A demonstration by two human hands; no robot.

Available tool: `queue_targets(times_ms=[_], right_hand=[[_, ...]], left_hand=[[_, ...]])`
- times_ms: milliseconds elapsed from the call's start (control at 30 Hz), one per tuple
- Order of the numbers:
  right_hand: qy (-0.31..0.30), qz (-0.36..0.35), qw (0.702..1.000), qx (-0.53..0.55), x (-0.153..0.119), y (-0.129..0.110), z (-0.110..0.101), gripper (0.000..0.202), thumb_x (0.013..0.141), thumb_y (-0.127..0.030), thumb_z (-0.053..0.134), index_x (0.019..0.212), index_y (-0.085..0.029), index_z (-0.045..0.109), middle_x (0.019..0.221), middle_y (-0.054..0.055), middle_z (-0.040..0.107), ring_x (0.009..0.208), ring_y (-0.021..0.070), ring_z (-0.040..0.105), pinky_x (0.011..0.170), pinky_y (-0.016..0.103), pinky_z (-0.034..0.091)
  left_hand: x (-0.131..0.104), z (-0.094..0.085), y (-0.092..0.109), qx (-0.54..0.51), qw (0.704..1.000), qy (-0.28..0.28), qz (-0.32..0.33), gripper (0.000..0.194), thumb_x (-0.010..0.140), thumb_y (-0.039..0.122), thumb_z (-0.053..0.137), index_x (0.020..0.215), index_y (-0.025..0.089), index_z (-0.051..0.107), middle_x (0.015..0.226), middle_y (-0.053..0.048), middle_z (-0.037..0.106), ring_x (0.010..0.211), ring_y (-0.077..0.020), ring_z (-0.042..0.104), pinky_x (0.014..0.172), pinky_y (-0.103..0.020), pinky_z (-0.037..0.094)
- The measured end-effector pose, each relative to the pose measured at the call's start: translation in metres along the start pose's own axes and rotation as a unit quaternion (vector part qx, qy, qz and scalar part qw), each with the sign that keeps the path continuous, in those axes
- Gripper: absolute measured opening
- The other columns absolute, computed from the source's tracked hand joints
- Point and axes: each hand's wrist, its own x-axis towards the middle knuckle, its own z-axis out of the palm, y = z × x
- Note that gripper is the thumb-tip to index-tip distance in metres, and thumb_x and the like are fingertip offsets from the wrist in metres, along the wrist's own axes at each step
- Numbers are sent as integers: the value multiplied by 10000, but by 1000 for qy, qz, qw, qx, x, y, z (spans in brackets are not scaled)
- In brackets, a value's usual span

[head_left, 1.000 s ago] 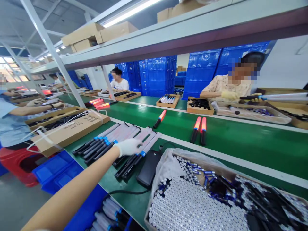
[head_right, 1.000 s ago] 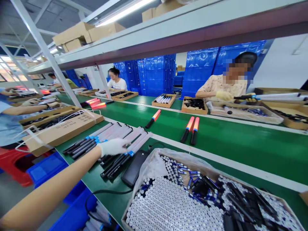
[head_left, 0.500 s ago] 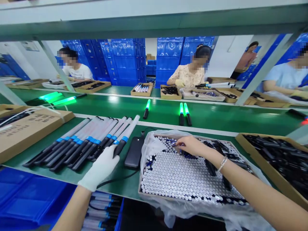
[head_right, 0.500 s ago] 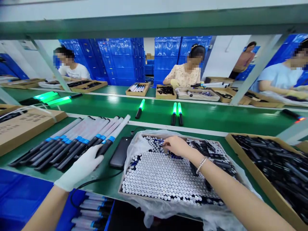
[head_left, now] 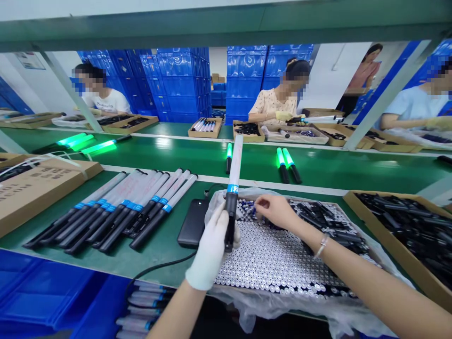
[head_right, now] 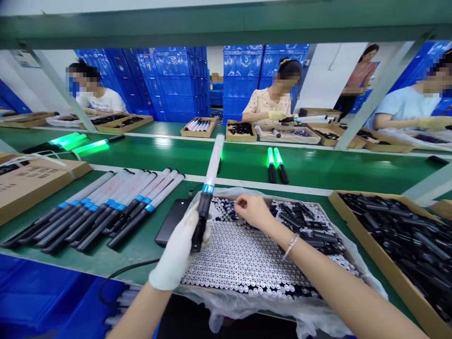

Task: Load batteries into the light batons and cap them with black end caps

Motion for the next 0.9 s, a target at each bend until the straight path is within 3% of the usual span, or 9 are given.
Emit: queue_targets(times_ms=[100, 167, 267, 333, 433, 600, 700, 800, 900], right_hand=[[68, -7, 997, 42, -32, -16, -23, 168, 853, -301, 569, 863, -177, 682, 805, 30, 718, 706, 136, 655, 652, 249, 513], [132, -83, 985, 73, -59, -31, -30, 125, 833, -280, 587, 860, -191, 671, 775, 6, 706, 670, 113, 648, 614, 218, 519], [221, -227, 947, 53, -89, -51, -20, 117, 801, -148, 583, 885, -193, 652, 736, -20, 682, 624, 83, 630, 628, 196, 536], [243, -280, 928, 25, -96, -57, -6, 171, 800, -84, 564, 912, -192, 634, 755, -18, 685, 661, 90, 641, 668, 211, 552], [235, -327, 915, 7, -95, -53, 10, 200, 816, -37, 557, 940, -185, 611, 848, 14, 711, 784, 124, 676, 750, 253, 577], [234, -373, 897, -22, -92, -43, 12, 232, 813, -8, 594, 986, -161, 612, 895, 52, 723, 889, 149, 695, 801, 282, 589], [232, -372, 898, -26, -93, -42, 11, 211, 819, -12, 601, 974, -154, 620, 904, 55, 729, 876, 150, 697, 767, 282, 585], [226, -352, 908, -18, -92, -41, 10, 150, 833, -60, 617, 938, -164, 643, 913, 34, 742, 775, 140, 695, 709, 282, 578], [176, -307, 935, 3, -95, -40, 7, 92, 865, -156, 634, 928, -196, 688, 881, -1, 752, 668, 125, 685, 635, 258, 573]], left_hand=[[3, 19, -18, -87, 996, 26, -18, 567, 906, 489, 547, 1393, 216, 454, 802, -22, 629, 601, -82, 547, 525, -187, 429], [3, 27, -24, -98, 994, 41, -30, 575, 890, 497, 566, 1388, 224, 475, 867, -41, 660, 678, -106, 605, 581, -205, 475], [3, 33, -33, -22, 997, 69, 3, 543, 897, 521, 525, 1353, 227, 535, 1087, -93, 681, 1025, -189, 645, 845, -285, 536], [4, 34, -41, 38, 995, 83, 36, 543, 904, 532, 490, 1363, 248, 537, 1277, -89, 622, 1275, -214, 525, 1031, -322, 472], [6, 30, -54, 84, 992, 82, 48, 577, 898, 544, 474, 1410, 278, 492, 1408, -56, 540, 1394, -216, 410, 1094, -339, 435], [7, 22, -66, 103, 991, 72, 35, 629, 891, 567, 481, 1451, 286, 426, 1442, -89, 513, 1364, -243, 446, 1096, -432, 428], [5, 24, -62, 98, 993, 65, 26, 673, 880, 572, 503, 1475, 280, 383, 1406, -113, 544, 1356, -282, 452, 1081, -504, 424], [0, 32, -51, 76, 995, 54, 16, 640, 889, 529, 488, 1480, 306, 386, 1363, -81, 583, 1375, -262, 435, 1073, -432, 448], [-7, 38, -39, 39, 999, 35, -2, 631, 876, 413, 489, 1489, 312, 379, 1344, -55, 598, 1359, -232, 454, 1064, -365, 462]])
